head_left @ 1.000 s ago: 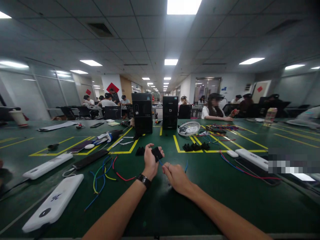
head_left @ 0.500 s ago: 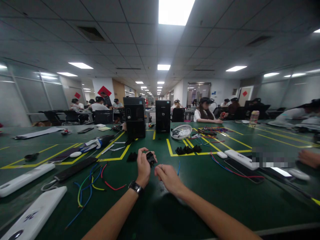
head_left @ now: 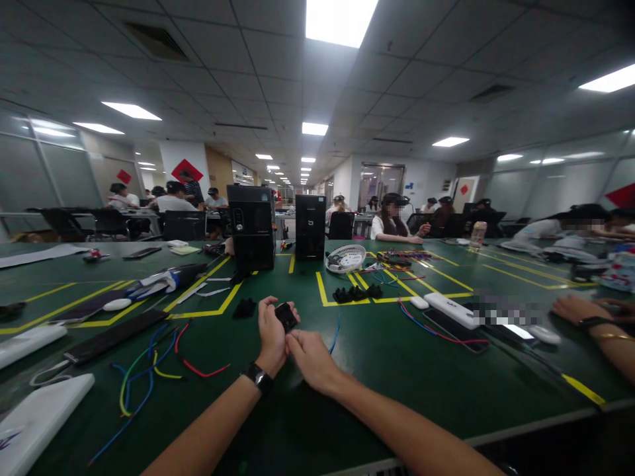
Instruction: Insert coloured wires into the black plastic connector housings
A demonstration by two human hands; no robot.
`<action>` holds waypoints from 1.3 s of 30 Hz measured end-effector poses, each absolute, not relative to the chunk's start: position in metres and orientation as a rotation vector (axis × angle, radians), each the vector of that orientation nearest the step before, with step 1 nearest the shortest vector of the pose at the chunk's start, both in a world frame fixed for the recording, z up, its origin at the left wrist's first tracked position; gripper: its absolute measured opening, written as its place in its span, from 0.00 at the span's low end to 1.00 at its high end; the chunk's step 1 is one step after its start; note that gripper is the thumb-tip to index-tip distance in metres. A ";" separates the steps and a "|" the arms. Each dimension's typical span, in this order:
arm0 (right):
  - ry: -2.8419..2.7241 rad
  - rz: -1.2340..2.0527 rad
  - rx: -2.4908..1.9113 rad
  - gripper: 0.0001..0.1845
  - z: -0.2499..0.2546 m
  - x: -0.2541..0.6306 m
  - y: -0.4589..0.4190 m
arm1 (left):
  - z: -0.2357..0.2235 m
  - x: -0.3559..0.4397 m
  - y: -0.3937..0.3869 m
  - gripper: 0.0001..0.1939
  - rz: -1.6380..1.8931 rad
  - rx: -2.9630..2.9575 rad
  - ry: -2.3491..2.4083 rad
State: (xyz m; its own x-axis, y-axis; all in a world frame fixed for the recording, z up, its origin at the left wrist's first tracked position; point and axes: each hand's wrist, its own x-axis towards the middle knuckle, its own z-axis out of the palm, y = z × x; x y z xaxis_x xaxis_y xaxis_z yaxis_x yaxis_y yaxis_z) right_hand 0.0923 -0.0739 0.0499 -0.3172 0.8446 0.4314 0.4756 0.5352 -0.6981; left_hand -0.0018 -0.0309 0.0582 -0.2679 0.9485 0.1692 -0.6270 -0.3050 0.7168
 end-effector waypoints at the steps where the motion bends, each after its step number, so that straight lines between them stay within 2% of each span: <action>1: -1.974 0.580 -1.069 0.17 0.050 0.092 -0.075 | 0.057 -0.002 -0.030 0.10 1.800 0.716 0.643; 7: -2.015 0.552 -1.024 0.16 0.054 0.100 -0.075 | 0.061 -0.005 -0.033 0.12 1.647 0.638 0.576; 14: -1.870 0.658 -1.024 0.18 0.059 0.101 -0.079 | 0.061 -0.006 -0.030 0.10 1.717 0.801 0.515; 20: -1.932 0.690 -0.992 0.17 0.060 0.099 -0.081 | 0.072 -0.005 -0.035 0.12 1.643 0.796 0.362; 27: -1.839 0.886 -1.013 0.16 0.062 0.101 -0.083 | 0.072 -0.012 -0.032 0.10 1.737 0.979 0.440; 33: -1.930 0.763 -1.015 0.17 0.057 0.099 -0.080 | 0.064 -0.006 -0.031 0.11 1.650 0.805 0.412; 39: -1.830 0.892 -0.989 0.15 0.059 0.101 -0.081 | 0.067 -0.008 -0.033 0.12 1.692 0.847 0.463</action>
State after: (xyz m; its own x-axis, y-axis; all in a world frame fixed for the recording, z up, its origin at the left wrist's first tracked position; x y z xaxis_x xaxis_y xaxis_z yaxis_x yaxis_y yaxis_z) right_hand 0.1008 -0.0812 0.0592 -0.3252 0.8824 0.3401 0.2756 0.4325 -0.8585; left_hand -0.0076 -0.0325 0.0670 -0.1098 0.9489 0.2959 -0.6663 -0.2911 0.6865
